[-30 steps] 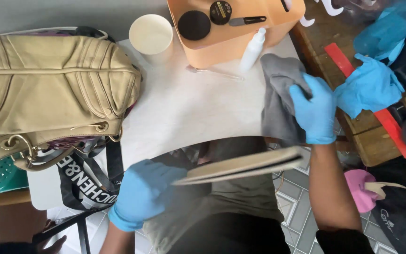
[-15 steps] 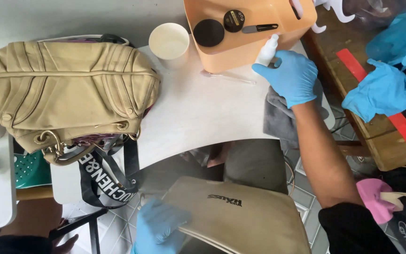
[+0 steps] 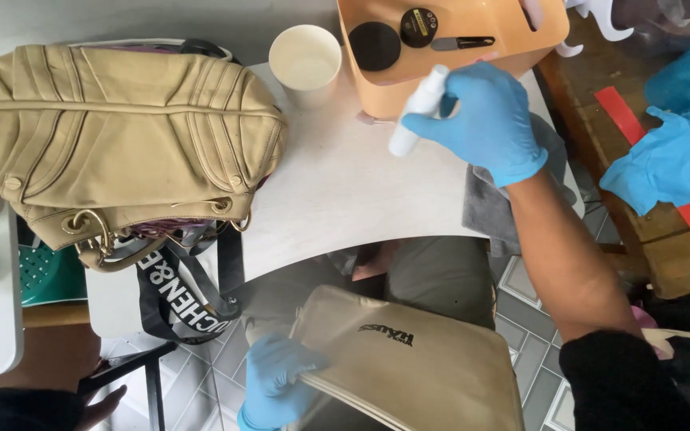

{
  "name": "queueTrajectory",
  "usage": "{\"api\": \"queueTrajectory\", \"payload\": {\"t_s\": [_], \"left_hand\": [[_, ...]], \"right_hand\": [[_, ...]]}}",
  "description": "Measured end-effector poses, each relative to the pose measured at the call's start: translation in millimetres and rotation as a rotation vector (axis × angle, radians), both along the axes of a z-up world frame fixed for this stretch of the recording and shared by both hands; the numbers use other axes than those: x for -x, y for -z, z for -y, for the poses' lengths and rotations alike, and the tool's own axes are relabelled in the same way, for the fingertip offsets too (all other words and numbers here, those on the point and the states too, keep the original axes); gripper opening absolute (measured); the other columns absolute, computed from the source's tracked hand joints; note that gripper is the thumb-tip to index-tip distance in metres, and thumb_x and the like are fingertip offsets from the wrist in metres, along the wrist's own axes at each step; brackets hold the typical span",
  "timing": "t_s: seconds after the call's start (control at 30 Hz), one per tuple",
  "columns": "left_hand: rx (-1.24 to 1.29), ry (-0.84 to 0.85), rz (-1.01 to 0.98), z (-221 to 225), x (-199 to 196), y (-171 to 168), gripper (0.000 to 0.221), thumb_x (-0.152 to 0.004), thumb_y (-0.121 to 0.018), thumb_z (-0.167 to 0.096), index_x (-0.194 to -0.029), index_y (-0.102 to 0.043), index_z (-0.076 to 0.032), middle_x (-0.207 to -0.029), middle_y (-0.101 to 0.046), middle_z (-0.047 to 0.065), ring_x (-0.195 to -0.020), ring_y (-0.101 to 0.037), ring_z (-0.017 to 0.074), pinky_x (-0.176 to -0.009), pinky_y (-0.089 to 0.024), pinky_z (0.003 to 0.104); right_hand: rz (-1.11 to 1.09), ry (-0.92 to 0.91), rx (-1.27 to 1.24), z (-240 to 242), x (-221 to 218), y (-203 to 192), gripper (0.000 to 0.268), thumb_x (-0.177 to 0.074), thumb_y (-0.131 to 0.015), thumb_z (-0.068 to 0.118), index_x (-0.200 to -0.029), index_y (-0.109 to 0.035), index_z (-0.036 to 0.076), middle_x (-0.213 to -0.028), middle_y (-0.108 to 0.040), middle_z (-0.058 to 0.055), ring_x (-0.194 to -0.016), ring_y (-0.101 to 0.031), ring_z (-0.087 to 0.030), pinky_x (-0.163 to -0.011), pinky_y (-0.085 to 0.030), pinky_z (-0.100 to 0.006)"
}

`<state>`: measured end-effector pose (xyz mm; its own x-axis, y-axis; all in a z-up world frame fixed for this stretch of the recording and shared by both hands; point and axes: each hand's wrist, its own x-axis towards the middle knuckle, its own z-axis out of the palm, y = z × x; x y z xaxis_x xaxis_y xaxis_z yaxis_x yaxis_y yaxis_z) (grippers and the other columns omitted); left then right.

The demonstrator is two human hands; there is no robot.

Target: Cleaning a white pouch with a rabbit illustration using a cloth and cleaning solution.

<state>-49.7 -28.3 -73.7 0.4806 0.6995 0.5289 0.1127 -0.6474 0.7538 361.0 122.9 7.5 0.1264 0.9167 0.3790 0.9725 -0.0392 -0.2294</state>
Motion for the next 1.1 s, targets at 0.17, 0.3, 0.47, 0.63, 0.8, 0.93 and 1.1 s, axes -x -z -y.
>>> {"api": "queueTrajectory", "payload": {"t_s": [0.17, 0.3, 0.47, 0.63, 0.8, 0.93, 1.1], "left_hand": [[0.049, 0.014, 0.011, -8, 2, 8, 0.023, -0.068, -0.058, -0.014, -0.081, -0.075, -0.024, -0.065, -0.066, -0.014, -0.051, -0.059, 0.0106, -0.061, -0.044, 0.029], [0.066, 0.005, 0.005, -8, 9, 19, 0.032, -0.062, -0.054, -0.010, -0.083, -0.075, -0.023, -0.066, -0.065, -0.013, -0.051, -0.055, 0.0121, -0.061, -0.040, 0.031], [0.063, -0.026, 0.015, -7, 16, 36, 0.018, -0.069, -0.064, -0.013, -0.081, -0.074, -0.021, -0.074, -0.072, -0.006, -0.058, -0.066, 0.0161, -0.062, -0.045, 0.033], [0.071, -0.034, -0.015, -14, 12, 29, 0.026, -0.062, -0.055, -0.012, -0.078, -0.075, -0.022, -0.071, -0.071, -0.010, -0.055, -0.063, 0.0123, -0.063, -0.045, 0.032], [0.064, 0.012, -0.020, -15, 13, 34, 0.024, -0.067, -0.054, -0.010, -0.079, -0.072, -0.019, -0.073, -0.070, -0.008, -0.058, -0.065, 0.0152, -0.061, -0.043, 0.034], [0.049, -0.007, -0.001, -15, 9, 27, 0.032, -0.068, -0.051, -0.009, -0.085, -0.074, -0.024, -0.078, -0.073, -0.013, -0.058, -0.063, 0.0111, -0.064, -0.045, 0.030], [0.102, -0.068, 0.080, -20, 1, 13, 0.013, -0.074, -0.062, -0.012, -0.080, -0.070, -0.020, -0.065, -0.064, -0.008, -0.053, -0.061, 0.0126, -0.060, -0.044, 0.029]], "right_hand": [[0.265, -0.316, -0.107, -62, 51, -22, 0.056, -0.069, -0.080, 0.069, -0.063, -0.061, 0.016, -0.073, -0.049, 0.000, -0.081, -0.048, -0.027, -0.060, -0.033, -0.039], [0.402, -0.355, -0.197, -99, 63, -9, 0.030, -0.073, -0.069, 0.052, -0.064, -0.062, 0.024, -0.082, -0.049, 0.002, -0.087, -0.047, -0.028, -0.062, -0.032, -0.041], [0.477, -0.323, -0.145, -120, 60, 7, 0.022, -0.074, -0.066, 0.053, -0.066, -0.070, 0.033, -0.116, -0.052, -0.004, -0.101, -0.044, -0.039, -0.072, -0.027, -0.044], [0.493, -0.265, -0.068, -124, 58, 11, 0.021, -0.073, -0.059, 0.050, -0.064, -0.060, 0.031, -0.101, -0.043, -0.003, -0.087, -0.041, -0.037, -0.064, -0.024, -0.042], [0.237, -0.312, -0.066, -104, 49, -16, 0.042, -0.074, -0.073, 0.057, -0.104, -0.074, 0.029, -0.072, -0.060, 0.012, -0.081, -0.054, -0.022, -0.068, -0.024, -0.044], [0.279, -0.307, -0.209, -56, 31, -29, 0.017, -0.094, -0.072, 0.019, -0.084, -0.058, 0.017, -0.080, -0.050, 0.001, -0.074, -0.046, -0.023, -0.063, -0.034, -0.039], [0.310, -0.185, -0.092, -1, 16, 31, 0.015, -0.079, -0.066, 0.017, -0.067, -0.061, 0.024, -0.064, -0.055, 0.002, -0.061, -0.054, -0.024, -0.048, -0.041, -0.039]]}}
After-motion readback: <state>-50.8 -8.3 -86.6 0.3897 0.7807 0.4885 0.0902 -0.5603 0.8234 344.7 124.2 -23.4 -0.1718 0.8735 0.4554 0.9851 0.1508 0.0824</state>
